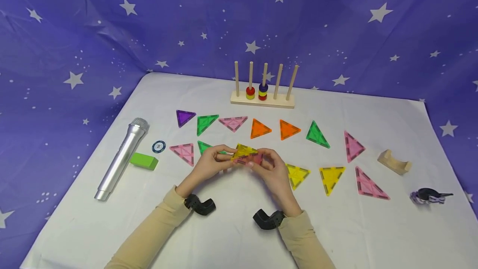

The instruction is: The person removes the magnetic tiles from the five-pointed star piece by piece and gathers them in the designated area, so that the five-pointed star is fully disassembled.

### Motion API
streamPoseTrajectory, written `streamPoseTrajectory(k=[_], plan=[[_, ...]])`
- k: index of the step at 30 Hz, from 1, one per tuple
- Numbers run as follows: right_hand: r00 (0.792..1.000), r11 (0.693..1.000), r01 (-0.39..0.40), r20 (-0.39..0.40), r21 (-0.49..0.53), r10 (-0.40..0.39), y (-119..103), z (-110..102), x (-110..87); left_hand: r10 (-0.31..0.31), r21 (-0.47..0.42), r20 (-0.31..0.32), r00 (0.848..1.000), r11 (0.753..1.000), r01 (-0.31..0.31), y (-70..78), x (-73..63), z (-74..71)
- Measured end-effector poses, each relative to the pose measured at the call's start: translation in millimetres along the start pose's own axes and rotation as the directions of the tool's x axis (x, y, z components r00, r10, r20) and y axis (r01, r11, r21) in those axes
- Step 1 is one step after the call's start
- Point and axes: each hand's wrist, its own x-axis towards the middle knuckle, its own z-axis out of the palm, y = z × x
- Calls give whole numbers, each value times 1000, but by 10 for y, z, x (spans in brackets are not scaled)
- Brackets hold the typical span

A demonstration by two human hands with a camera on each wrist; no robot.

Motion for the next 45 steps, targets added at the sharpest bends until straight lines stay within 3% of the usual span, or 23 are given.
streamPoseTrajectory(k=[4,15,22,27,29,32,35,39,42,45], plan=[[999,998,-24,39,-52,26,15,-18,13,3,-6,-21,1000,1000,-3,-8,-1,6],[994,997,-75,80,-16,76,20,-67,45,8,3,3,1000,1000,-8,-32,2,15],[992,995,-93,85,41,89,-27,-216,28,-57,29,10,998,998,56,-17,-68,-35],[994,995,-74,82,60,69,-114,-367,40,-50,48,78,996,998,47,1,-125,-32],[996,998,-63,59,13,63,-138,-416,63,-53,45,114,992,998,48,8,-151,-30],[997,988,-72,17,-137,75,-159,-457,118,-41,50,167,985,998,33,14,-197,-37],[998,937,-62,5,-343,67,-161,-455,185,-28,57,225,974,998,15,7,-237,-48],[999,817,17,34,-577,3,-134,-423,270,-19,45,292,956,999,6,-40,-251,-54],[997,730,75,63,-679,-44,-120,-401,314,-8,20,319,948,1000,2,-137,-231,-53],[993,671,115,85,-732,-77,-135,-386,328,-12,5,332,943,1000,11,-253,-201,-64]])
